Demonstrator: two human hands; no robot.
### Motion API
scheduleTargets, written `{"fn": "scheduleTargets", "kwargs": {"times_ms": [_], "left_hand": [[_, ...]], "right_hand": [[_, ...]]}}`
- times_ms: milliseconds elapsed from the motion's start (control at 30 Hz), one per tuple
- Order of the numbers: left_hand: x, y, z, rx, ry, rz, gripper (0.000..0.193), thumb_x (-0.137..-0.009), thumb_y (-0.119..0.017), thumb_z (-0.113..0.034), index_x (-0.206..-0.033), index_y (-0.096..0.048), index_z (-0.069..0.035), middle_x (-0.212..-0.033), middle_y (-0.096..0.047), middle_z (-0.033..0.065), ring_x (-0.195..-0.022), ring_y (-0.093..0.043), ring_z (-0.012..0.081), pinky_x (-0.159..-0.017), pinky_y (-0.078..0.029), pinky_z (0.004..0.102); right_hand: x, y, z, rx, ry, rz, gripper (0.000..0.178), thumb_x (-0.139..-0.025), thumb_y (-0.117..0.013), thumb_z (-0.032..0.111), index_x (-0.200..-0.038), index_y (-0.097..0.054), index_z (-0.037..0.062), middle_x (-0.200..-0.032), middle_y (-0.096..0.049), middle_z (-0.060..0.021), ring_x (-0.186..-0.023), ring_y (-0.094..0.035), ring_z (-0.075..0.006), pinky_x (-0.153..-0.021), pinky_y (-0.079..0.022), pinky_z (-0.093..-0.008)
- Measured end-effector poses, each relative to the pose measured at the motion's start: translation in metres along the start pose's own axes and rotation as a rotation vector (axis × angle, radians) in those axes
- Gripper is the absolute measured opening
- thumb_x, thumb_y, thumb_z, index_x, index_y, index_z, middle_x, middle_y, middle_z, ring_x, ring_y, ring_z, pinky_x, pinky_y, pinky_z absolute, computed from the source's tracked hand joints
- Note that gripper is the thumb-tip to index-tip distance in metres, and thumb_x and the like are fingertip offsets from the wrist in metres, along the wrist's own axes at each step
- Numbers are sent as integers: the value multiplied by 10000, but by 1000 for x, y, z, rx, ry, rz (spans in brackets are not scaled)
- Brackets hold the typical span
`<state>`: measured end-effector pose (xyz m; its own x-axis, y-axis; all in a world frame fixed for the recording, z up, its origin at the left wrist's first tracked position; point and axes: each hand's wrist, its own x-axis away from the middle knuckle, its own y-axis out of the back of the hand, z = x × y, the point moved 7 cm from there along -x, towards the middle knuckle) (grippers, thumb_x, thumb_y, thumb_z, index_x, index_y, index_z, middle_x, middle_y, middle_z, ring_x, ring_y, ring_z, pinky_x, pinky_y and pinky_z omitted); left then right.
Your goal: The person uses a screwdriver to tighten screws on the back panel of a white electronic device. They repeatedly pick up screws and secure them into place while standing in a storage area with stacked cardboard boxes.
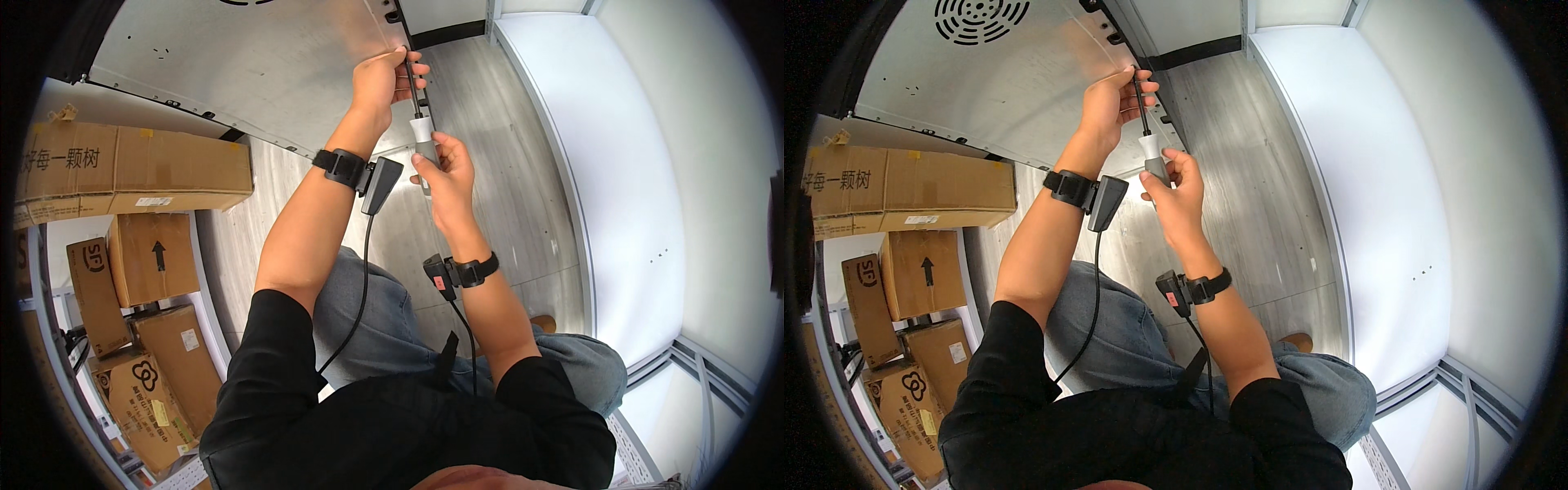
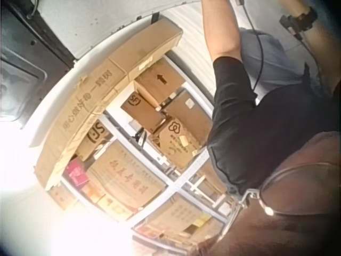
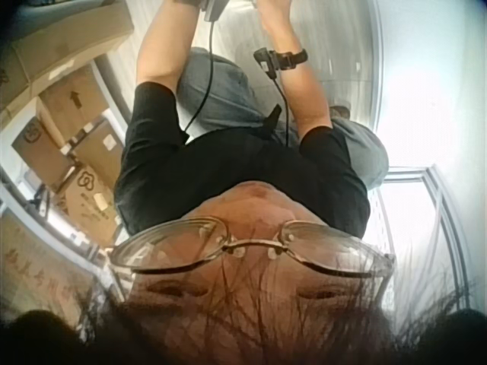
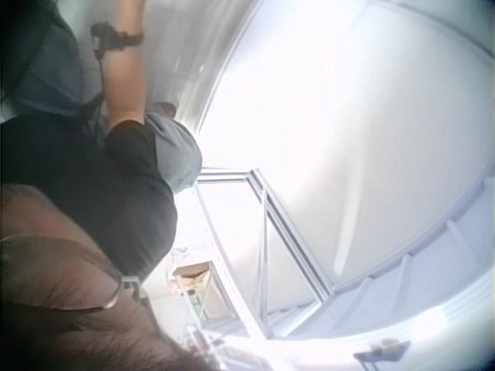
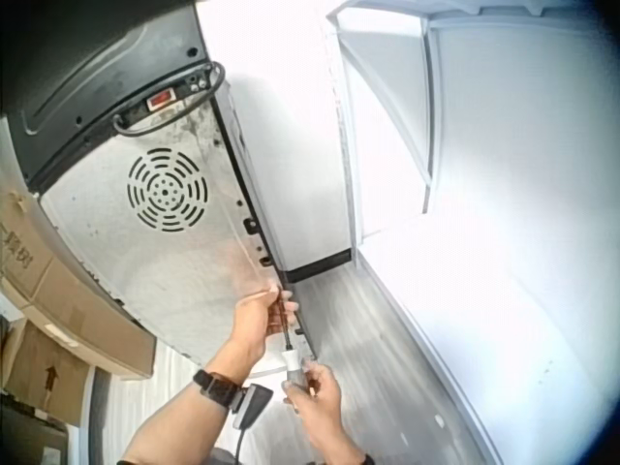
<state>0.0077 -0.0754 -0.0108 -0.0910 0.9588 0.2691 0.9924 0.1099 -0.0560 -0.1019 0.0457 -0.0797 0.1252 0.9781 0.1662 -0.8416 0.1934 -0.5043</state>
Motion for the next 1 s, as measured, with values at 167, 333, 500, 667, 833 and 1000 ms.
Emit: {"fn": "scheduleTargets", "kwargs": {"times_ms": [167, 333, 500, 667, 833, 1000], "left_hand": [[1, 3, 0, -20, 3, -14, 267, -947, -489, -257, -915, -646, -43, -810, -693, 74, -638, -631, 140, -602, -471, 277], [0, 3, -4, -105, -74, -90, 258, -909, -589, -275, -849, -663, -35, -754, -685, 73, -604, -612, 123, -565, -467, 269], [2, 3, -8, -136, -83, -132, 248, -902, -600, -251, -827, -669, -25, -723, -681, 73, -593, -603, 117, -561, -461, 259], [1, 3, -9, -150, -100, -92, 249, -904, -576, -238, -852, -673, -15, -741, -685, 80, -604, -606, 124, -579, -464, 260], [1, 1, -9, -169, -95, -49, 277, -917, -548, -263, -904, -666, -12, -797, -691, 87, -670, -630, 142, -639, -481, 271], [-5, 5, -5, -149, -97, -24, 275, -926, -509, -248, -914, -655, -14, -820, -692, 90, -697, -636, 148, -661, -490, 279]], "right_hand": [[-11, 1, -6, 354, -127, 132, 266, -783, -693, 63, -1005, -578, -28, -874, -603, -52, -661, -552, -108, -586, -490, -269], [-10, -3, 2, 589, 53, 68, 342, -772, -679, 52, -1070, -535, -35, -824, -610, -66, -604, -564, -120, -551, -473, -265], [-10, -2, -9, 23, -236, 175, 433, -782, -636, 3, -1177, -461, -26, -848, -609, -110, -651, -589, -137, -583, -515, -290], [-4, -7, -6, -149, -211, 136, 415, -790, -624, -29, -1176, -471, -27, -901, -588, -97, -762, -588, -126, -648, -543, -267], [-6, -7, -8, 116, -112, 163, 452, -797, -655, 3, -1203, -458, -15, -889, -578, -69, -760, -580, -123, -624, -542, -265], [0, -13, 11, 277, -115, 150, 449, -840, -627, 49, -1243, -433, 12, -875, -581, -76, -699, -569, -112, -518, -490, -245]]}}
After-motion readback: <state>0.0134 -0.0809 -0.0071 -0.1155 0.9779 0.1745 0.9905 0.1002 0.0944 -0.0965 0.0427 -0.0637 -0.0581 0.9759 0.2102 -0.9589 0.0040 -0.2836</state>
